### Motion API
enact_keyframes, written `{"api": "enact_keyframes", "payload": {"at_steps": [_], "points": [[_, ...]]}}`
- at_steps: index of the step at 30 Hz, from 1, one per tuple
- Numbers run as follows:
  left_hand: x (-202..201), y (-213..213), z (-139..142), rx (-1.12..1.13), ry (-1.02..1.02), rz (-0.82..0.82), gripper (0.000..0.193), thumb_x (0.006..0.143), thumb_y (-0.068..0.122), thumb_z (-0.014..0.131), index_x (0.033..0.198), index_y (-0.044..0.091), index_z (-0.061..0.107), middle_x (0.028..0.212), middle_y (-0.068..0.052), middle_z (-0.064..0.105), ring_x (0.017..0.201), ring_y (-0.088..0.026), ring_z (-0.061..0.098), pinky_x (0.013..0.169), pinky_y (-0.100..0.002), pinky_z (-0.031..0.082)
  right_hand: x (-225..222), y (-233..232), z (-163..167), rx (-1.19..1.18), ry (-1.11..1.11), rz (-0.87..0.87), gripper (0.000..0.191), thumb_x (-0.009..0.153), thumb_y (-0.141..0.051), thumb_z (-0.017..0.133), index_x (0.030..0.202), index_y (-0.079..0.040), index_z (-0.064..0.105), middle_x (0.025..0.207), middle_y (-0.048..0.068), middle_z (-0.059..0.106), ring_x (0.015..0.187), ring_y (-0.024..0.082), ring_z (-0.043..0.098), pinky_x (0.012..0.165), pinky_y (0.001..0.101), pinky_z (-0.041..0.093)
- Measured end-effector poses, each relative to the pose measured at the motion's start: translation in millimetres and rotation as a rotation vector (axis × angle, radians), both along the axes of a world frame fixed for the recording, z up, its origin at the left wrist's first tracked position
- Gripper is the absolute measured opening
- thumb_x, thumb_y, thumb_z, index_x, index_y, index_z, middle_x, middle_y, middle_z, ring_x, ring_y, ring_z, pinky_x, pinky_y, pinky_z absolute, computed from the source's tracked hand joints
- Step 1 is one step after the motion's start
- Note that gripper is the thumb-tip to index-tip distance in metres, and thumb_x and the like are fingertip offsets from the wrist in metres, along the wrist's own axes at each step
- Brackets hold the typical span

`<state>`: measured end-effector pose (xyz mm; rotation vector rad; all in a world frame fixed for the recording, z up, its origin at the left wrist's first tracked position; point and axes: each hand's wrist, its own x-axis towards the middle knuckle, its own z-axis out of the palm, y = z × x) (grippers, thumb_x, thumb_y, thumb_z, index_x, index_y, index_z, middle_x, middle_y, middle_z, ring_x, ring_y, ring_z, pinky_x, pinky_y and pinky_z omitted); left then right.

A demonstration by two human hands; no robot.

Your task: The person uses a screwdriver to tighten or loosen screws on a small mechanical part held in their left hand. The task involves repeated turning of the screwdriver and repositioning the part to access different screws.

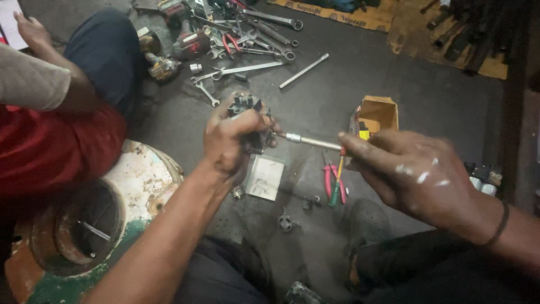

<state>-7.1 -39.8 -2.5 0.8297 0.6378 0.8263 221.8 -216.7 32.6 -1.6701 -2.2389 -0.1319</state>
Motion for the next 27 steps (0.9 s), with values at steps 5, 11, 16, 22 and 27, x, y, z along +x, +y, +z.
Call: {"api": "enact_keyframes", "payload": {"at_steps": [5, 11, 16, 22, 27], "points": [[2.4, -0.3, 2.7, 0.076, 0.034, -0.028, 0.022, 0.074, 0.001, 0.064, 0.096, -0.001, 0.061, 0.082, -0.015, 0.066, 0.069, -0.028, 0.067, 0.06, -0.04, 0.059, 2.5, 1.8, 12.9, -0.051, 0.102, -0.055, 0.042, 0.088, -0.028, 0.073, 0.13, -0.028, 0.071, 0.098, 0.007, 0.076, 0.075, 0.018, 0.072, 0.053, 0.0326, 0.057], [-4.2, -4.6, 15.0, 0.156, 0.0, -0.033, 0.024, 0.075, 0.003, 0.067, 0.098, 0.001, 0.059, 0.084, -0.013, 0.065, 0.073, -0.026, 0.07, 0.061, -0.039, 0.06, 23.1, 6.1, 13.6, -0.766, 1.661, -0.556, 0.043, 0.091, -0.014, 0.057, 0.13, 0.003, 0.067, 0.094, 0.01, 0.078, 0.074, 0.012, 0.068, 0.056, 0.0243, 0.058], [-9.2, -10.5, 21.0, 0.344, 0.03, -0.069, 0.032, 0.074, 0.004, 0.068, 0.104, 0.006, 0.057, 0.087, -0.01, 0.064, 0.075, -0.024, 0.069, 0.063, -0.037, 0.06, 23.1, 13.6, -1.2, -1.05, 1.607, -0.463, 0.038, 0.097, -0.024, 0.063, 0.123, 0.003, 0.069, 0.071, 0.009, 0.066, 0.041, 0.009, 0.04, 0.032, 0.0247, 0.034], [-14.0, -5.1, 16.6, 0.08, 0.099, -0.024, 0.024, 0.074, 0.005, 0.061, 0.097, 0.001, 0.06, 0.082, -0.011, 0.063, 0.074, -0.027, 0.071, 0.065, -0.039, 0.061, 3.4, -1.5, -4.6, 0.103, 0.278, 0.134, 0.037, 0.096, -0.024, 0.067, 0.13, -0.01, 0.067, 0.098, 0.003, 0.076, 0.08, 0.012, 0.072, 0.067, 0.0279, 0.059], [-16.9, -8.2, 10.0, 0.081, 0.125, 0.0, 0.021, 0.074, 0.004, 0.059, 0.094, -0.001, 0.057, 0.083, -0.012, 0.061, 0.074, -0.028, 0.068, 0.065, -0.04, 0.059, -6.1, 6.9, -0.5, 0.011, 0.232, 0.03, 0.035, 0.096, -0.025, 0.071, 0.128, -0.014, 0.071, 0.087, 0.003, 0.075, 0.069, 0.011, 0.069, 0.059, 0.0301, 0.057]]}}
